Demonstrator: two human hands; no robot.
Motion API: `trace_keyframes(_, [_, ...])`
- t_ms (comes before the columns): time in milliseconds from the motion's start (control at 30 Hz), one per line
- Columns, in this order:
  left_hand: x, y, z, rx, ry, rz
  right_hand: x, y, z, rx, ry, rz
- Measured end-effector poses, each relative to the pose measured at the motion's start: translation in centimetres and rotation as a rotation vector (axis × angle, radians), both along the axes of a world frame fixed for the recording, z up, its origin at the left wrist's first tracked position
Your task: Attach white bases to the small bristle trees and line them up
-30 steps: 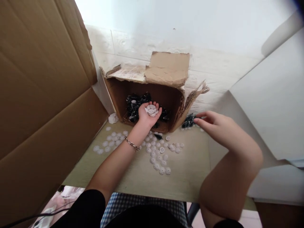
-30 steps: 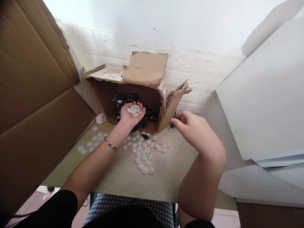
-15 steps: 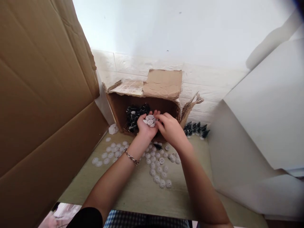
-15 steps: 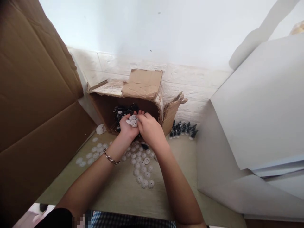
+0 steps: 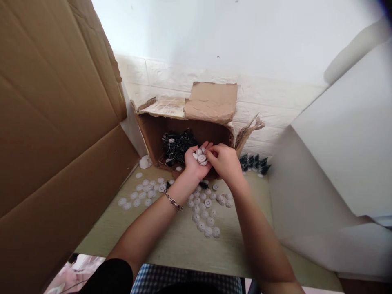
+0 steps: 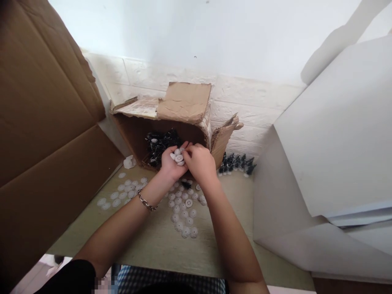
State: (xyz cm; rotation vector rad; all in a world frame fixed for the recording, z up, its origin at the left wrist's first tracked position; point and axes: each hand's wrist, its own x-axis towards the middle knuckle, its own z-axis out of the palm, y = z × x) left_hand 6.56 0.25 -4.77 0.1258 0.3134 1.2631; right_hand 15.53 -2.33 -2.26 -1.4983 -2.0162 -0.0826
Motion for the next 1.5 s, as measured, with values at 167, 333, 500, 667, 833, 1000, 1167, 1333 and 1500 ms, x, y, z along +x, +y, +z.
trace_keyframes(167, [-0.1,0.0,-0.1,0.022,-0.017,-0.012,-0.5,-0.1,-0.1,0.041,0.019,-0.101])
trace_keyframes(333, [0.0,0.1,-0.3,0.035,-0.025,-0.03,-0.8,-0.3,-0.3,0.051,0.072,-0.21])
trace_keyframes(500, [-0.2,0.6,-0.3,0.043,-0.037,0.009,-0.8,-0.8,0.1,0.018,0.01,0.01])
trace_keyframes(667, [-0.3,0.9,-0.5,0.032,0.007,0.049,-1.1,-1.3,0.1,-0.041,-0.112,0.088])
trace_keyframes(833, [-0.1,1.0,-0.8,0.026,0.048,0.057,-1.3,-1.4,-0.5,-0.034,-0.148,0.041])
trace_keyframes(1000, [-0.1,0.9,-0.5,0.027,0.048,0.046,-1.9,-1.6,-0.9,0.009,-0.15,-0.041])
trace_keyframes(1167, [-0.3,0.8,-0.1,0.031,0.035,0.059,-2.6,-1.5,-1.0,0.052,-0.089,-0.033])
trace_keyframes(1333, [-0.2,0.9,-0.3,0.017,0.026,0.081,-2.4,-0.7,-1.3,0.034,0.043,0.03])
trace_keyframes(1500, [-0.1,1.0,-0.4,-0.01,0.019,0.085,-2.1,0.0,-1.8,0.042,0.1,0.052])
